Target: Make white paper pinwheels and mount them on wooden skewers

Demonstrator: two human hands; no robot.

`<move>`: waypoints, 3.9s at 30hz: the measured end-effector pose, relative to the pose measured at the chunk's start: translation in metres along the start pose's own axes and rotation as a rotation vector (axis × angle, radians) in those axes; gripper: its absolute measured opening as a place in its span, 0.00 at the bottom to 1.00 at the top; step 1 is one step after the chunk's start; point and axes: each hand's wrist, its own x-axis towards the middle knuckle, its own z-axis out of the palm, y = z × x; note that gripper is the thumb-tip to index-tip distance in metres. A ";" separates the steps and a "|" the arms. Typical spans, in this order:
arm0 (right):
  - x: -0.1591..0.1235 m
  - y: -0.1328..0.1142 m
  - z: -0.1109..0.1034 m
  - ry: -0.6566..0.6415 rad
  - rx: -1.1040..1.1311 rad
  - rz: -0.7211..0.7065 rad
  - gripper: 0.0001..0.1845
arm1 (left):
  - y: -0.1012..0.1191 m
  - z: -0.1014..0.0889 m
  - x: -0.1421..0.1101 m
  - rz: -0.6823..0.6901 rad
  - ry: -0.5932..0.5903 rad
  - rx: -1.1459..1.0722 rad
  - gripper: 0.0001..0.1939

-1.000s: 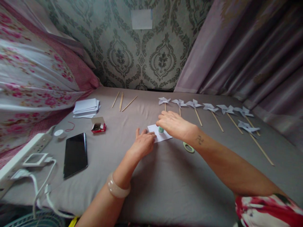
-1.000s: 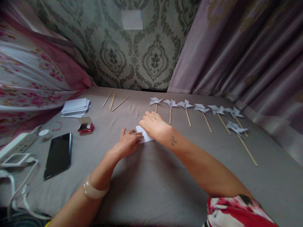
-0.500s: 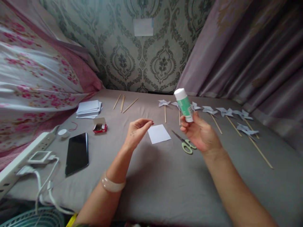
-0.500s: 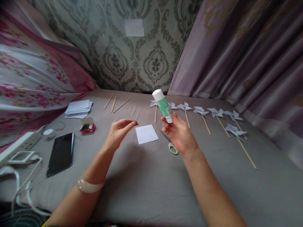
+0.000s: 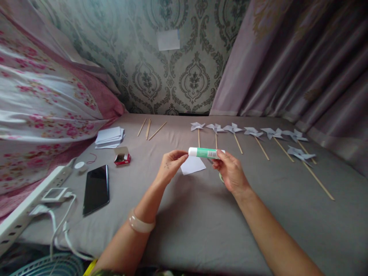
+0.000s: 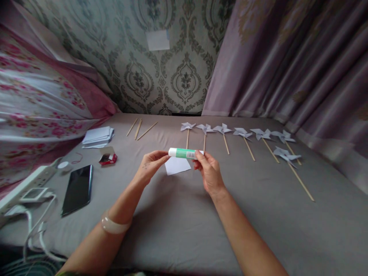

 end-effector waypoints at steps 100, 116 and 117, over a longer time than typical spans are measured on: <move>-0.028 0.000 0.014 -0.141 0.783 0.692 0.19 | 0.020 0.046 -0.017 0.059 -0.197 -0.313 0.21; -0.036 0.020 0.018 -0.110 0.473 0.781 0.20 | 0.022 -0.076 0.022 0.196 0.372 0.071 0.16; -0.037 0.021 0.018 -0.120 0.473 0.783 0.20 | 0.021 -0.094 0.030 0.145 0.454 0.247 0.16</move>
